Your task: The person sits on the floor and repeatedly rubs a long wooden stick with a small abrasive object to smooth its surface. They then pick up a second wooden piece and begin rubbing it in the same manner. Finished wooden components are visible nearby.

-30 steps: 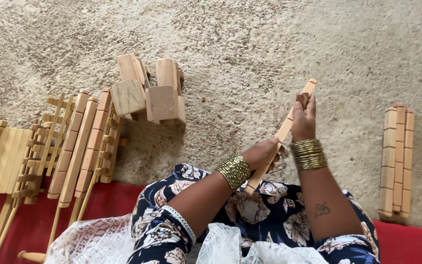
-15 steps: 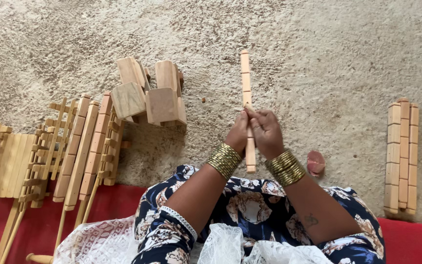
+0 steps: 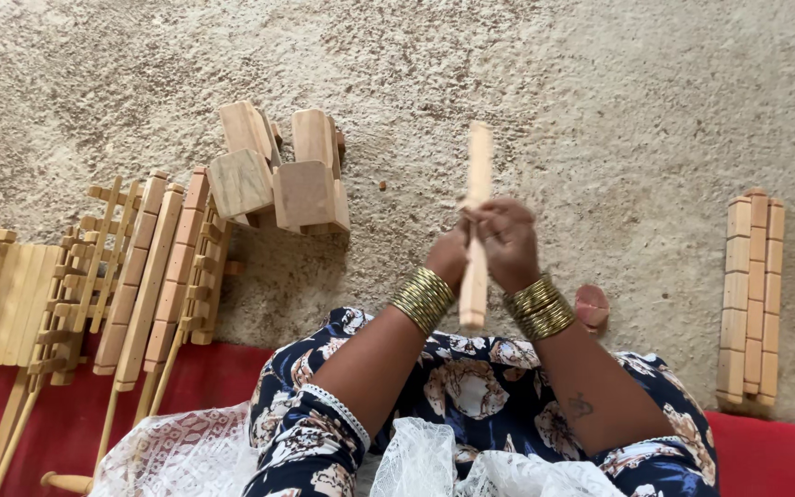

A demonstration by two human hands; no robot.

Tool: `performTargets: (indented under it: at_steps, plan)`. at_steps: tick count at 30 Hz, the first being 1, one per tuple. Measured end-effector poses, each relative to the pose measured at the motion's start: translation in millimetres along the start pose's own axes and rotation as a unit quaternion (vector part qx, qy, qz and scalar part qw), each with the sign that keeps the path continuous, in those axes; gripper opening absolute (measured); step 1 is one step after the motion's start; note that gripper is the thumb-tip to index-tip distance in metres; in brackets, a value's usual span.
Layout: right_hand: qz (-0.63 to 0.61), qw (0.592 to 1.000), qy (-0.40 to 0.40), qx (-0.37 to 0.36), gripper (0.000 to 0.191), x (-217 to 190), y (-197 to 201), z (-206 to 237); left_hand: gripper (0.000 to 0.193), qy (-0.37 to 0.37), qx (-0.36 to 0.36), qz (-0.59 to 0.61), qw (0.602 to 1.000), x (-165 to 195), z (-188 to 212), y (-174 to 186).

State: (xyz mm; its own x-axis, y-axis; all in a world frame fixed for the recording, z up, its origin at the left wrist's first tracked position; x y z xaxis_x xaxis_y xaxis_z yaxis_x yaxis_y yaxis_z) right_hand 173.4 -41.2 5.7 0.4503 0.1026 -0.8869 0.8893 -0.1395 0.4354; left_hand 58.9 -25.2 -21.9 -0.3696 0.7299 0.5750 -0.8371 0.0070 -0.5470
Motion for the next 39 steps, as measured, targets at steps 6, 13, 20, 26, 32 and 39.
performTargets:
  at_steps: [6, 13, 20, 26, 32, 39]
  plan:
    - [0.138, 0.97, 0.2, -0.024, 0.017, -19.6, -5.5, 16.0, 0.044, -0.043, 0.065, 0.147, 0.986, 36.2, 8.9, 17.7]
    - [0.194, 0.971, 0.095, 0.107, 0.016, 15.3, 10.0, -4.2, 0.031, -0.021, -0.004, -0.074, 0.997, -1.3, 8.5, -9.7]
    - [0.158, 0.981, 0.082, 0.081, 0.013, 14.1, 5.6, -6.3, 0.05, -0.034, 0.058, -0.13, 0.989, 8.8, 3.5, 0.5]
    - [0.109, 0.964, 0.239, 0.028, 0.015, -8.5, -19.2, 15.3, 0.047, -0.14, -0.004, 0.016, 0.99, 42.4, 7.4, 21.9]
    - [0.163, 0.977, 0.086, 0.107, 0.012, 17.1, 11.2, -5.9, 0.046, -0.071, -0.051, -0.044, 0.995, 9.1, 9.6, -17.3]
    - [0.169, 0.982, 0.018, 0.086, 0.014, 28.8, 13.2, -7.7, 0.048, -0.057, -0.051, -0.057, 0.995, 3.5, -2.2, -5.7]
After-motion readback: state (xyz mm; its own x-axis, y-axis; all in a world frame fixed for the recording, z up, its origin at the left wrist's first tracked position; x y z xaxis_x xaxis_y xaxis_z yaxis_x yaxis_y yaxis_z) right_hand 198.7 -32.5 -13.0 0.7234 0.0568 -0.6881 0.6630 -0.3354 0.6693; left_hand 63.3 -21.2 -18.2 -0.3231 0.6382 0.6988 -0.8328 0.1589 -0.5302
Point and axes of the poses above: each hand's wrist, its own z-axis away from the middle knuckle, its own y-axis out of the back of the hand, x = y × z, the point moved 2 cm from there along -z, towards the middle knuckle, and after that the axes turned 9 degrees about z, right-handed, at the moved point
